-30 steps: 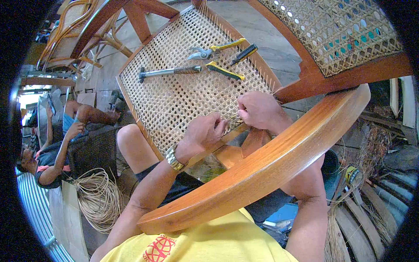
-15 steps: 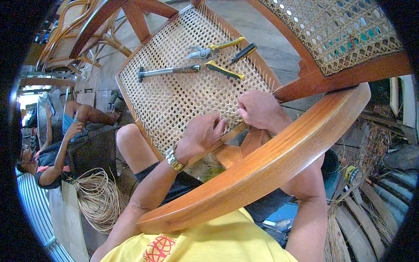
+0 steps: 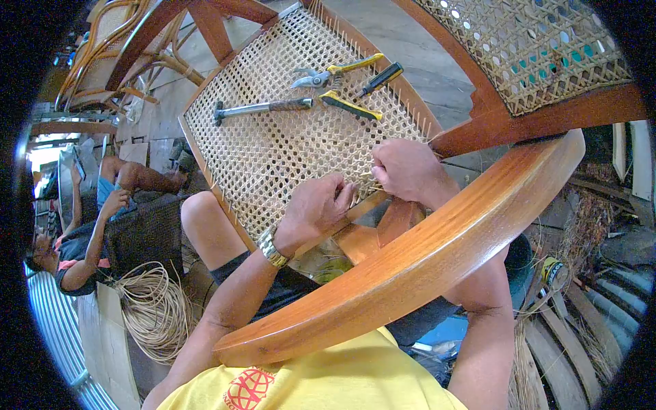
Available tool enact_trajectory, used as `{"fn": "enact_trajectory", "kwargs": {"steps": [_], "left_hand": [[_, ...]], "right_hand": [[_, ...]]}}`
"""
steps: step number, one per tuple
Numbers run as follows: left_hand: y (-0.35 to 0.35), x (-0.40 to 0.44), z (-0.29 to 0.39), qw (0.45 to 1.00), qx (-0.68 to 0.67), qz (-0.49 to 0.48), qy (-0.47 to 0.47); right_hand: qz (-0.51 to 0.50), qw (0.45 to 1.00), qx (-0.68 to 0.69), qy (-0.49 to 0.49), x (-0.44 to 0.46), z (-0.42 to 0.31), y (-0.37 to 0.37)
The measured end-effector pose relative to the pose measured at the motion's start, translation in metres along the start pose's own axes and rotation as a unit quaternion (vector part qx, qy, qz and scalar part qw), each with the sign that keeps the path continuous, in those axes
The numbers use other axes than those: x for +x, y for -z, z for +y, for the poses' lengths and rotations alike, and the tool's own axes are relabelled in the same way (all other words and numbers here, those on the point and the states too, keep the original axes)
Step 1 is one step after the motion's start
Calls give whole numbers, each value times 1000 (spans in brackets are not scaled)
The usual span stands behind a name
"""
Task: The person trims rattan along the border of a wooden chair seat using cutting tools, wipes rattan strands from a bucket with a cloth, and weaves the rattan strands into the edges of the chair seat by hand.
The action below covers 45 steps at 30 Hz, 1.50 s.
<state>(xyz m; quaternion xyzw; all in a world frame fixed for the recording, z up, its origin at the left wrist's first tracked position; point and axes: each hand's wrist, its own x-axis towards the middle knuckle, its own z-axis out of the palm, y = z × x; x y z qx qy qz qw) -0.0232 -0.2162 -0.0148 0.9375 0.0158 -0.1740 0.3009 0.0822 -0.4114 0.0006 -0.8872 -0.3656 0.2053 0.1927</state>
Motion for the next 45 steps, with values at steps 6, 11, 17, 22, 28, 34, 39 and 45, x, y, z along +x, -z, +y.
{"fn": "enact_trajectory", "kwargs": {"steps": [6, 11, 17, 22, 28, 34, 39, 45], "left_hand": [[1, 0, 1, 1000, 0, 2, 2], [-2, 0, -1, 1000, -11, 17, 2], [-5, -1, -2, 999, -8, 32, -4], [-6, -1, -3, 999, 0, 37, -4], [-3, -1, 2, 1000, 13, 15, 6], [-5, -1, 0, 999, 20, 44, -18], [-6, -1, -1, 999, 22, 38, -12], [-5, -2, 0, 999, 13, 37, -2]], "right_hand": [[15, 1000, 0, 9, 0, 2, -4], [22, 1000, 2, 11, 0, 2, -6], [15, 1000, 6, 9, 2, 3, -7], [11, 1000, 3, 4, 1, 2, -6], [8, 1000, -3, 12, 1, 4, -6], [29, 999, -4, 24, -1, 4, -6], [13, 1000, -11, 13, 0, 5, -8], [11, 1000, -10, 15, 1, 6, -8]]}}
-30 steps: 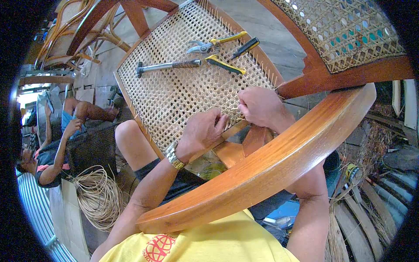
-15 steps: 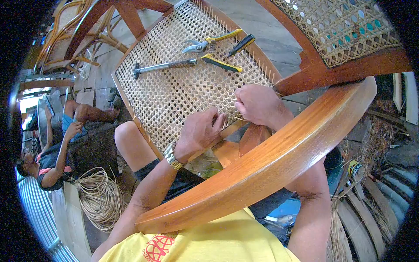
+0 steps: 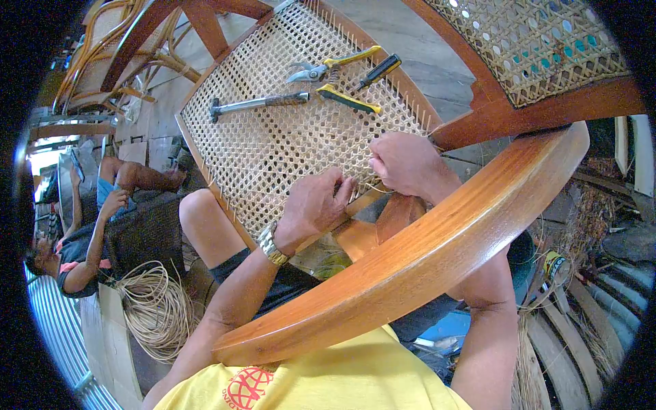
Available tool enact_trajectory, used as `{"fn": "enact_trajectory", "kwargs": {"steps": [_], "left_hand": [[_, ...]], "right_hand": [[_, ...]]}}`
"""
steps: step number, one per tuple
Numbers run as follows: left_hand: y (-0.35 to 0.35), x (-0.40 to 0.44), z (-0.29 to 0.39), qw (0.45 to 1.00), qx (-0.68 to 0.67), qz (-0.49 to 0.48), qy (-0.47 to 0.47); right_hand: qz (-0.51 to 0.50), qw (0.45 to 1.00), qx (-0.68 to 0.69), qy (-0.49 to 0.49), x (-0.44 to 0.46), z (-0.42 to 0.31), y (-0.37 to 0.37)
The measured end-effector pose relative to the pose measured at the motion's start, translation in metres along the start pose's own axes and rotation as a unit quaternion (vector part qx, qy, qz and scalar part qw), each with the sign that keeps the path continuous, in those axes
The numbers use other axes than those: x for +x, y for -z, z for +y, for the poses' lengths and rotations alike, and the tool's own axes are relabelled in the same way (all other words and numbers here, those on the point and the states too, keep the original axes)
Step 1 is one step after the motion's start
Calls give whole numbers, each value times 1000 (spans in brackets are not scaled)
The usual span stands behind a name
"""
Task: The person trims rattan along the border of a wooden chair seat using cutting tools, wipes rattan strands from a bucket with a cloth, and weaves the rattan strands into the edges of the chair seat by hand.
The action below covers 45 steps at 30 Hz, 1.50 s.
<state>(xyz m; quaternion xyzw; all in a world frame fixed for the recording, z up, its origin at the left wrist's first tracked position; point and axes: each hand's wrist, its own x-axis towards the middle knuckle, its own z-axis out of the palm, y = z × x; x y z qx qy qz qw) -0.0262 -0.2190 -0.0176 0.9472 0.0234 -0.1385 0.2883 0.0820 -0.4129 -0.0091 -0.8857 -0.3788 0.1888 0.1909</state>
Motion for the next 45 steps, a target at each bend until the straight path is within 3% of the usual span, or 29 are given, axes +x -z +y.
{"fn": "enact_trajectory", "kwargs": {"steps": [7, 10, 18, 22, 24, 30, 36, 39, 41, 45], "left_hand": [[0, -1, 2, 1000, 0, 3, 6], [4, -2, 3, 1000, 2, -11, 9], [2, -3, -1, 1000, -4, -7, -9], [1, -3, -5, 999, -14, -18, -27], [1, -4, -9, 999, -20, -26, -39], [7, -8, -7, 997, -48, -25, -53], [20, 6, 15, 990, 119, -56, -51], [16, 27, -2, 987, 109, -108, -43], [16, 37, -16, 984, -13, -149, -94], [10, 30, -21, 988, -28, -126, -91]], "right_hand": [[-6, 1000, -6, -15, 2, 1, 2], [-2, 999, 38, 27, 4, 4, 1], [-36, 948, 317, -24, 1, -13, 21], [-9, 973, 232, -1, -2, 3, 8], [-2, 994, 102, 25, -3, 10, 4], [0, 997, 74, 8, -4, 18, -1], [2, 998, 58, 4, -2, 14, -3], [-19, 998, 62, -16, 1, 14, -6], [-29, 998, 52, -25, 3, 11, -5], [-47, 998, 14, -49, 5, 7, -7]]}}
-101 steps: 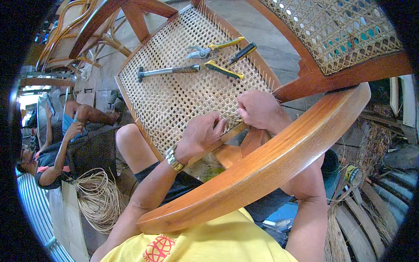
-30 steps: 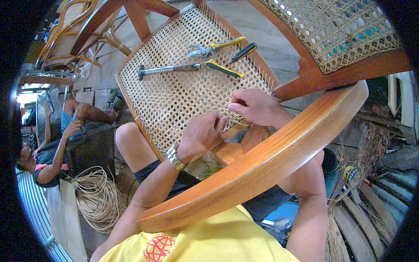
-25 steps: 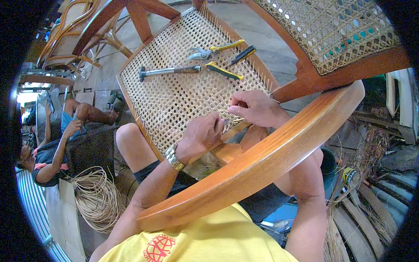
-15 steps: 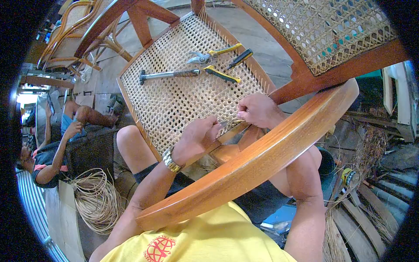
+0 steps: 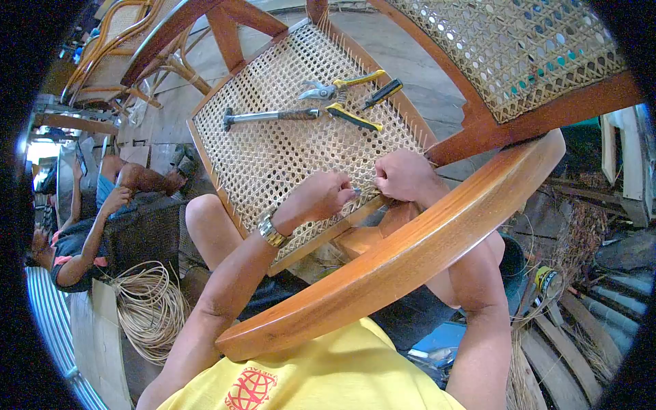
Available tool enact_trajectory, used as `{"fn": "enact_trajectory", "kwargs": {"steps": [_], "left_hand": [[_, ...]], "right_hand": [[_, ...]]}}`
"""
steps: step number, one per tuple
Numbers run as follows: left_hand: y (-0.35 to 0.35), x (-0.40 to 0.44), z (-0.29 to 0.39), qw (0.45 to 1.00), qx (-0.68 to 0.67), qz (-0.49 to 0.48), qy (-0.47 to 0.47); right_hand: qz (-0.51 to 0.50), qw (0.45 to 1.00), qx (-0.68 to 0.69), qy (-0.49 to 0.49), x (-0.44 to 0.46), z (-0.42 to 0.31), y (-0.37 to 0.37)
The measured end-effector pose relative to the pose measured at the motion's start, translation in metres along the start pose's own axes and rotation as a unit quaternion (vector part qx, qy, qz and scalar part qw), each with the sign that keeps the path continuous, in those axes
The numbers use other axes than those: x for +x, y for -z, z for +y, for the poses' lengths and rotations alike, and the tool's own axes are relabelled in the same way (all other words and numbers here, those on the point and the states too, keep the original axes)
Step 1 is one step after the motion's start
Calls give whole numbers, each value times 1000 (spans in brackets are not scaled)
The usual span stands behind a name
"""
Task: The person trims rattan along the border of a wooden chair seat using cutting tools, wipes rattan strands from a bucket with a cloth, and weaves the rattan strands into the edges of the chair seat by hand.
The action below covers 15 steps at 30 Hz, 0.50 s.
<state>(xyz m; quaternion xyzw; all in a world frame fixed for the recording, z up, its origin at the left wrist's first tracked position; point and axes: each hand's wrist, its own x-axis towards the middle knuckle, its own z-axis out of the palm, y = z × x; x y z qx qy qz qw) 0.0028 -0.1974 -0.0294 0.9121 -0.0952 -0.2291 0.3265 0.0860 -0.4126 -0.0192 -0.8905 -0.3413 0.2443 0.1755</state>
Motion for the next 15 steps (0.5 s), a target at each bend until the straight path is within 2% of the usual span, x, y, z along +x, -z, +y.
{"fn": "enact_trajectory", "kwargs": {"steps": [4, 9, 13, 15], "left_hand": [[-5, -6, 5, 999, -26, 15, 43], [-16, -13, 9, 997, 1, 26, 69], [-19, -18, 12, 995, -22, 44, 87], [-20, -18, 11, 994, -30, 47, 89]], "right_hand": [[4, 1000, -19, 0, 3, -7, 0], [6, 997, -15, 73, 8, -9, -2], [-27, 998, -6, 57, 12, -12, -3], [-65, 998, -3, 20, 9, -21, 6]]}}
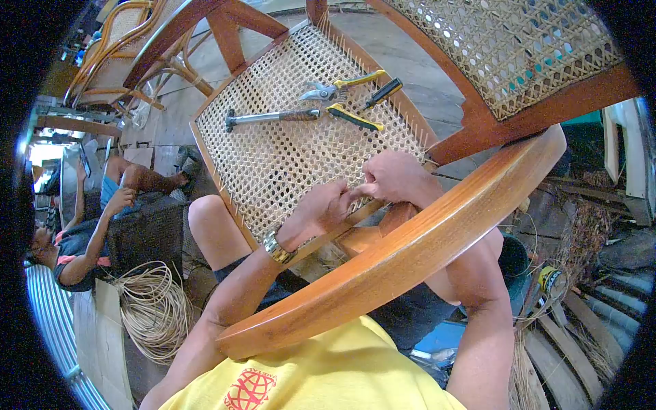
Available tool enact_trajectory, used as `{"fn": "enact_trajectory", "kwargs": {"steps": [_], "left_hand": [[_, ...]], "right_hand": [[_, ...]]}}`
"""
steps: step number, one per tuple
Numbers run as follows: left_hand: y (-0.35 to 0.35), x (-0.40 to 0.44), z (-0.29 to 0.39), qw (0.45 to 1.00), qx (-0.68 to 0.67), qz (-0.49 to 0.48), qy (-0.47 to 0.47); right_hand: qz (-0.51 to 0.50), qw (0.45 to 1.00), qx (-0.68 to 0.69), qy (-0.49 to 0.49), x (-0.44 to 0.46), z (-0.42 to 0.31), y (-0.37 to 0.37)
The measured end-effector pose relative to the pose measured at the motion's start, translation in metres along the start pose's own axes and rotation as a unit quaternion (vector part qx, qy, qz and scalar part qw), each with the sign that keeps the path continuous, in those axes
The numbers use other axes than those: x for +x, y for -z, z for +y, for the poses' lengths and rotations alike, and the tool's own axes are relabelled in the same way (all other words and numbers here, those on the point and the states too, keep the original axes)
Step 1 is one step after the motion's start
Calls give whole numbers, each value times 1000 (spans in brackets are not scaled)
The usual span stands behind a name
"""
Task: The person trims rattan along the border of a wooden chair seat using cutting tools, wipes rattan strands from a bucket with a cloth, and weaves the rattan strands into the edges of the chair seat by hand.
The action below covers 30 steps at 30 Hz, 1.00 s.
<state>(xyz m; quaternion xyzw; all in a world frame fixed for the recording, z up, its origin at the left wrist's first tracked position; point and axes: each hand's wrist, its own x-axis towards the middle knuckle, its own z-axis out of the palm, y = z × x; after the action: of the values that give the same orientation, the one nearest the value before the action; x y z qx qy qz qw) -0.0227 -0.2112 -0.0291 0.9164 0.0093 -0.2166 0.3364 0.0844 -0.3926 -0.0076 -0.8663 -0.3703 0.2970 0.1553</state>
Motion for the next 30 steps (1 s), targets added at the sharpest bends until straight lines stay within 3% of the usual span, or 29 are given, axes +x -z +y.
{"fn": "enact_trajectory", "kwargs": {"steps": [6, 8, 13, 15, 19, 24, 28, 30], "left_hand": [[6, -6, 21, 999, 30, 21, 28], [6, -7, 23, 994, 83, 69, -4], [8, -8, 21, 991, 103, 79, -24], [16, -11, 17, 991, 109, 75, -28], [51, -28, -7, 985, 153, 76, 12], [87, -58, -54, 982, 130, 136, -9], [82, -64, -46, 987, 75, 140, 10], [81, -63, -41, 991, 56, 115, 35]], "right_hand": [[-3, 1000, -19, 12, -2, 3, -2], [-7, 1000, -23, 9, 0, 5, -4], [-10, 999, -34, 9, -1, 3, -4], [17, 997, -41, 63, -2, 2, -2], [7, 997, -54, 59, 1, 0, -2], [-70, 990, -104, 62, 1, -7, 4], [-69, 993, -80, 57, 7, 1, -3], [-8, 999, -35, 40, 4, 2, -5]]}}
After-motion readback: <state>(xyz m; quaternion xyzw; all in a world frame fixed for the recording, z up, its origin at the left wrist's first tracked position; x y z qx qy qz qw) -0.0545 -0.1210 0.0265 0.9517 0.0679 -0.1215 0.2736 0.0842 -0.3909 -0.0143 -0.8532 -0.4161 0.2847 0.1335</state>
